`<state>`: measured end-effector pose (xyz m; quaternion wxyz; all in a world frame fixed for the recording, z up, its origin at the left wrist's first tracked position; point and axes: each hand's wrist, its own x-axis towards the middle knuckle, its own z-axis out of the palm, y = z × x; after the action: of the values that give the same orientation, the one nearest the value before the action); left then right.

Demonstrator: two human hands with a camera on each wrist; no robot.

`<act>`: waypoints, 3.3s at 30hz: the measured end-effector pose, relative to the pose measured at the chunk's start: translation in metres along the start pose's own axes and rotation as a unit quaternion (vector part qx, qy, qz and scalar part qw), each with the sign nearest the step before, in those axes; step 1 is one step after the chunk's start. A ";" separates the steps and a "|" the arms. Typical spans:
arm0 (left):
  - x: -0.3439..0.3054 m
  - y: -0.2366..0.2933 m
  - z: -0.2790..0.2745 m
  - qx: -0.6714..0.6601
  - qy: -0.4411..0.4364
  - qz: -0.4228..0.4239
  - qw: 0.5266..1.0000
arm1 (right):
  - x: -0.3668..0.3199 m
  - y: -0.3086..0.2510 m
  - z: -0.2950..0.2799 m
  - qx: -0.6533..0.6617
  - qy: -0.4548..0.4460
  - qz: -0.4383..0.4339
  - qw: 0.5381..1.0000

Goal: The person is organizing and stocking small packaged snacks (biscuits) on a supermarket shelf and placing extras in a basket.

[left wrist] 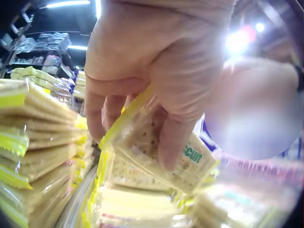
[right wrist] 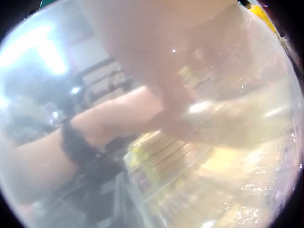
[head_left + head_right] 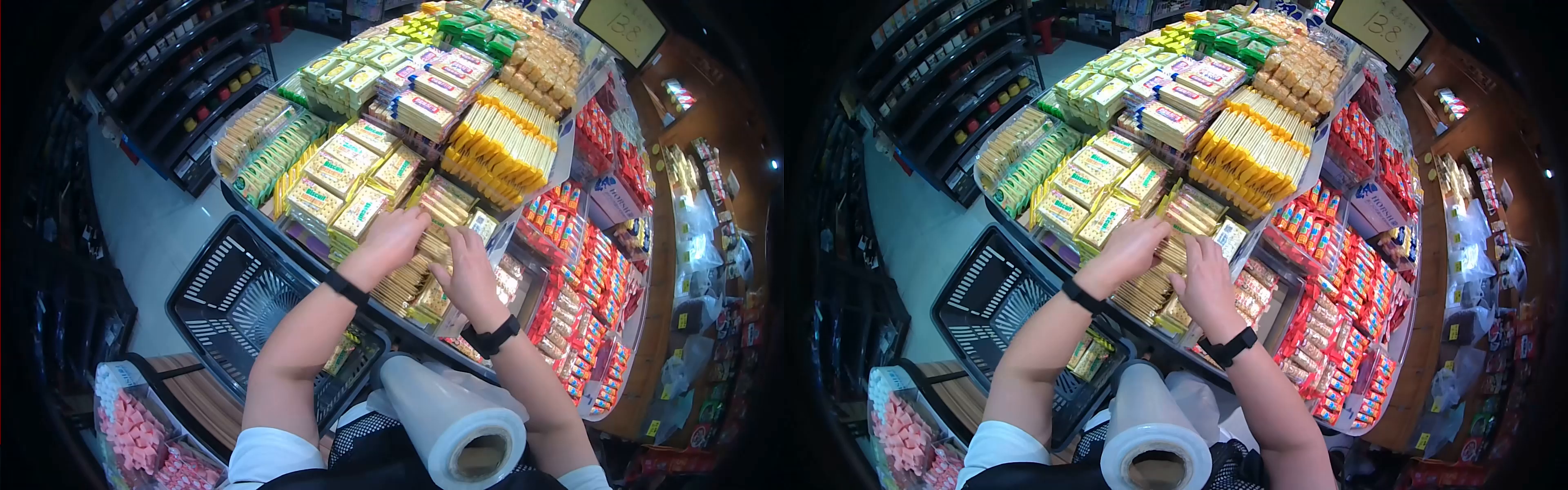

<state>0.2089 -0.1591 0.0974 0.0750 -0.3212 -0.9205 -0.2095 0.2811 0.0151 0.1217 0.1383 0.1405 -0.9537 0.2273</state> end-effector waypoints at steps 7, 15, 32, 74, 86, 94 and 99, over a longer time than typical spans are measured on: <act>-0.030 0.016 -0.020 -0.512 0.110 -0.131 0.842 | -0.004 0.019 0.003 0.143 -0.053 0.006 0.988; -0.061 0.061 0.016 -0.722 0.174 -0.137 0.656 | -0.025 0.013 -0.004 0.281 -0.113 0.010 0.953; -0.334 -0.140 0.098 -0.164 0.086 -0.636 0.749 | -0.028 0.013 -0.021 0.175 -0.049 0.031 0.983; 0.047 -0.013 0.059 0.181 0.037 0.014 0.983 | 0.001 0.015 0.005 0.054 0.016 0.001 0.998; -0.035 0.028 -0.008 -0.570 0.140 -0.126 0.800 | -0.009 0.009 0.007 0.253 -0.019 0.024 0.967; -0.081 0.057 -0.031 -0.637 0.214 -0.150 0.726 | -0.026 0.008 -0.009 0.250 -0.038 0.022 0.967; -0.173 -0.016 -0.073 -0.546 0.463 -0.201 0.669 | -0.024 0.008 -0.011 0.210 -0.033 0.045 0.976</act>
<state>0.3348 -0.2990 0.1108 0.2591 0.0266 -0.5309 -0.8064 0.3030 0.0324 0.1205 0.0640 0.1309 -0.8939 0.4239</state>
